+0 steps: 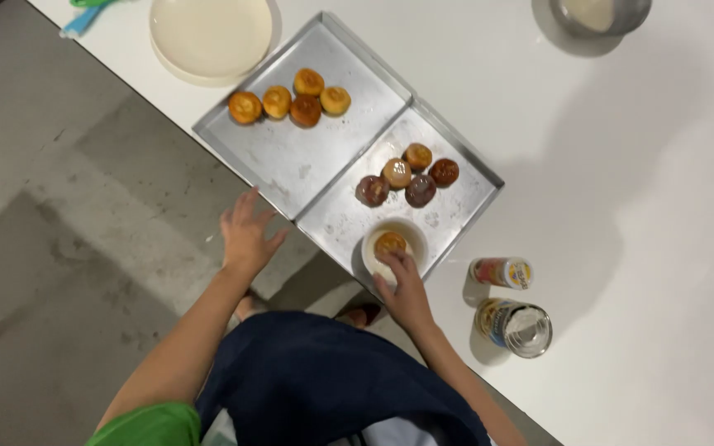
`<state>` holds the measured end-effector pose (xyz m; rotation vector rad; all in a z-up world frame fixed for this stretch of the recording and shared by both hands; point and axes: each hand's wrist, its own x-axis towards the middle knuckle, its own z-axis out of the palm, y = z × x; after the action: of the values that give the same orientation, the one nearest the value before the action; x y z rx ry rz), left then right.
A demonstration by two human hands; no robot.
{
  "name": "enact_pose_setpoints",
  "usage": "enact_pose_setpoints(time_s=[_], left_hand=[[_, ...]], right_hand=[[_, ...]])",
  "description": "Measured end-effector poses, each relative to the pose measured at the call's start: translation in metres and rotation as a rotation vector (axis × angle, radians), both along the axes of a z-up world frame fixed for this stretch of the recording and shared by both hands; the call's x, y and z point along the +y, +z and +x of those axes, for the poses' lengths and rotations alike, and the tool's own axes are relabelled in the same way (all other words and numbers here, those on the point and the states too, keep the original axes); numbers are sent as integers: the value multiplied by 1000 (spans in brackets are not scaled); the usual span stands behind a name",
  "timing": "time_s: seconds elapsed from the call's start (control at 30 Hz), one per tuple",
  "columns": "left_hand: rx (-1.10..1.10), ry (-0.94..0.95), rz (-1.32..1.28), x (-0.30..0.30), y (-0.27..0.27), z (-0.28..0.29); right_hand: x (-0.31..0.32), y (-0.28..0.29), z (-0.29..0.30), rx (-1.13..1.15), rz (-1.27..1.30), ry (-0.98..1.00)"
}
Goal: Coating pastries with powder and placing them onto a plate.
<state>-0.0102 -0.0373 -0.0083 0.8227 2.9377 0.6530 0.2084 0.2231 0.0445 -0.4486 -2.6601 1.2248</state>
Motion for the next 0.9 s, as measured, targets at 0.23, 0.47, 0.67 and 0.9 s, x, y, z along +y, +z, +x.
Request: enact_pose_setpoints(time_s=[0.23, 0.47, 0.67, 0.9], left_hand=[[-937, 1019, 677, -200, -43, -40], [-988, 1075, 1640, -410, -96, -102], [-936, 1144, 1977, -505, -124, -156], [-681, 1228, 2156, -623, -180, -218]], right_hand=[[-79, -50, -43, -256, -44, 23], [-201, -90, -149, -224, 119, 156], [-297, -67, -280, -477, 37, 470], [-331, -88, -437, -411, 188, 634]])
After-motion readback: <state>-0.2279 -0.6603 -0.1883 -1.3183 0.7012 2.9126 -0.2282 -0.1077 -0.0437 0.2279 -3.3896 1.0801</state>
